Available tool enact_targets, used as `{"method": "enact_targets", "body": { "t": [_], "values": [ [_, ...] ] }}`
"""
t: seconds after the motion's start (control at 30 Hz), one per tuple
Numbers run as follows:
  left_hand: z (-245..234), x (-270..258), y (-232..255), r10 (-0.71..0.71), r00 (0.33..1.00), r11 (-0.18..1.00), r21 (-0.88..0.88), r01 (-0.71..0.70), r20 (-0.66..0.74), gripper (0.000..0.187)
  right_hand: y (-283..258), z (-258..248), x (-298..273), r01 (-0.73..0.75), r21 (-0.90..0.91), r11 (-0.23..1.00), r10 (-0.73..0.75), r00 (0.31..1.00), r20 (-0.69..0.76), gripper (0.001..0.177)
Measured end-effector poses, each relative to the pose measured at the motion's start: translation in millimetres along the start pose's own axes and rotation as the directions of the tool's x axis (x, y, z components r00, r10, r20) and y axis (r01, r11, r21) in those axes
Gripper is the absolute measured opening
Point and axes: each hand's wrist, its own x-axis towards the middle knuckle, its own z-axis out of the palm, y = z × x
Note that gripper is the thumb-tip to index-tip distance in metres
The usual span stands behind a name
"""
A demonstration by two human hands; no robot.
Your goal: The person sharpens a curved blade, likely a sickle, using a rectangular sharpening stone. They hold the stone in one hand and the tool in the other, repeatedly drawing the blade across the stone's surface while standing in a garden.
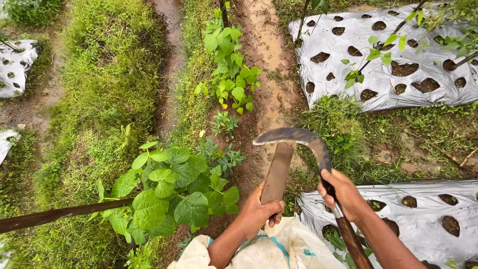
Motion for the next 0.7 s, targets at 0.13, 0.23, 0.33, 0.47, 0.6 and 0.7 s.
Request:
{"method": "enact_targets", "body": {
  "t": [0.13, 0.23, 0.33, 0.47, 0.6, 0.7],
  "values": [
    [4.1, 12.3, -9.1, 0.04, 0.995, 0.999, -0.008, -0.04, 0.097, 0.058, 9.6, 28.2, -10.6, -0.104, 0.0, 0.995, 0.104, 0.995, 0.01, 0.02],
    [9.1, 16.7, -11.7, 0.025, 0.995, 1.0, 0.006, -0.026, 0.098, 0.06, 10.5, 38.3, -11.9, -0.167, -0.056, 0.984, 0.168, 0.985, 0.026, 0.023],
    [12.7, 19.0, -11.6, 0.034, 0.994, 0.998, 0.043, -0.038, 0.102, 0.059, 11.0, 42.1, -11.1, -0.192, -0.101, 0.976, 0.194, 0.981, 0.017, 0.028],
    [9.7, 20.9, -14.3, 0.023, 0.998, 0.999, -0.024, -0.021, 0.051, 0.055, 18.2, 28.6, -6.1, -0.194, -0.092, 0.977, 0.191, 0.98, -0.048, 0.024],
    [4.3, 17.3, -5.7, 0.063, 0.998, 0.995, -0.074, -0.063, -0.001, 0.056, 31.9, -11.3, 7.7, -0.123, -0.066, 0.99, 0.116, 0.988, -0.104, 0.023],
    [0.0, 15.6, 0.1, 0.054, 0.997, 0.994, -0.095, -0.059, -0.047, 0.053, 37.0, -41.9, 11.7, -0.113, -0.023, 0.993, 0.108, 0.982, -0.157, 0.022]
  ]
}}
